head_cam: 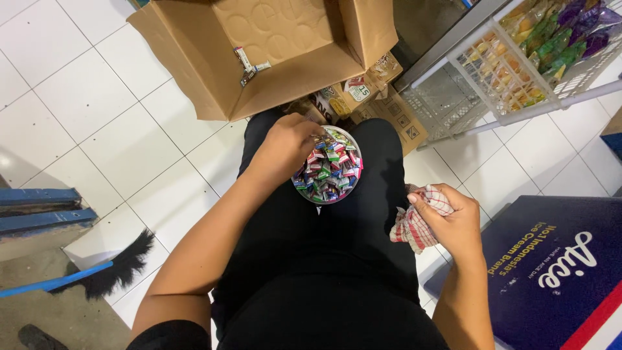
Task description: Cleaning individual candy packets with a cloth and placing them into a plastic container.
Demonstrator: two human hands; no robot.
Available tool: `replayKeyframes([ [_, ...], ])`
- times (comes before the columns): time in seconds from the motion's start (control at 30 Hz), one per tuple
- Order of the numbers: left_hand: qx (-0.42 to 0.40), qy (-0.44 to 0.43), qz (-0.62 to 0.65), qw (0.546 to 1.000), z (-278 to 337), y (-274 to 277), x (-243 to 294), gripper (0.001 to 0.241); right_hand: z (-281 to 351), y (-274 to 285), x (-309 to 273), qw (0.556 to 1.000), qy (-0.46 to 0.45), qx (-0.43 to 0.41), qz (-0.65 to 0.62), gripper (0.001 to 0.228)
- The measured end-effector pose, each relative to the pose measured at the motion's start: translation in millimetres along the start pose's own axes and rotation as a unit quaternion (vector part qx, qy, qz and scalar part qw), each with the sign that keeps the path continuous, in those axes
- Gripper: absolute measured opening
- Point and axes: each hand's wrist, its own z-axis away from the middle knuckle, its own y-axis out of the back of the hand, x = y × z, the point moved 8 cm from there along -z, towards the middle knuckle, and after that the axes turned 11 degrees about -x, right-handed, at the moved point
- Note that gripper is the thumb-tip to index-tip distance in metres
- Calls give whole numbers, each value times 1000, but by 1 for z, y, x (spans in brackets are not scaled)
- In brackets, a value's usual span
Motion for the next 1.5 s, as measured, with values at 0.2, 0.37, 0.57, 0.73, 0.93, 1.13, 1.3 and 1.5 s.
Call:
replayKeyframes([
  [0.2,12,-59,-84,995,-8,-21,4,13,1,-3,7,1000,-2,-6,-10,19],
  [0.37,-13,-59,-251,966,-20,-38,15,26,-1,-7,11,1000,2,-19,-11,19],
  [0.57,-81,-62,-334,937,-32,-73,-6,5,-8,-13,0,1000,10,-25,-12,19],
  [0.73,-97,-53,-364,925,-37,-77,-10,3,-21,-26,4,999,6,-45,-12,18],
  [0.93,-47,-75,-251,964,-34,-29,11,12,-47,-34,8,1000,2,1,-20,17],
  [1.13,86,16,-193,977,-53,38,-145,21,-71,-45,34,998,-15,24,-48,17],
  [1.3,-103,353,-328,870,-84,-17,-392,26,-81,-65,48,996,-44,-18,-73,16],
  [1.5,-138,415,-452,777,-89,-97,-540,41,-84,-79,58,991,-66,-38,-107,14],
])
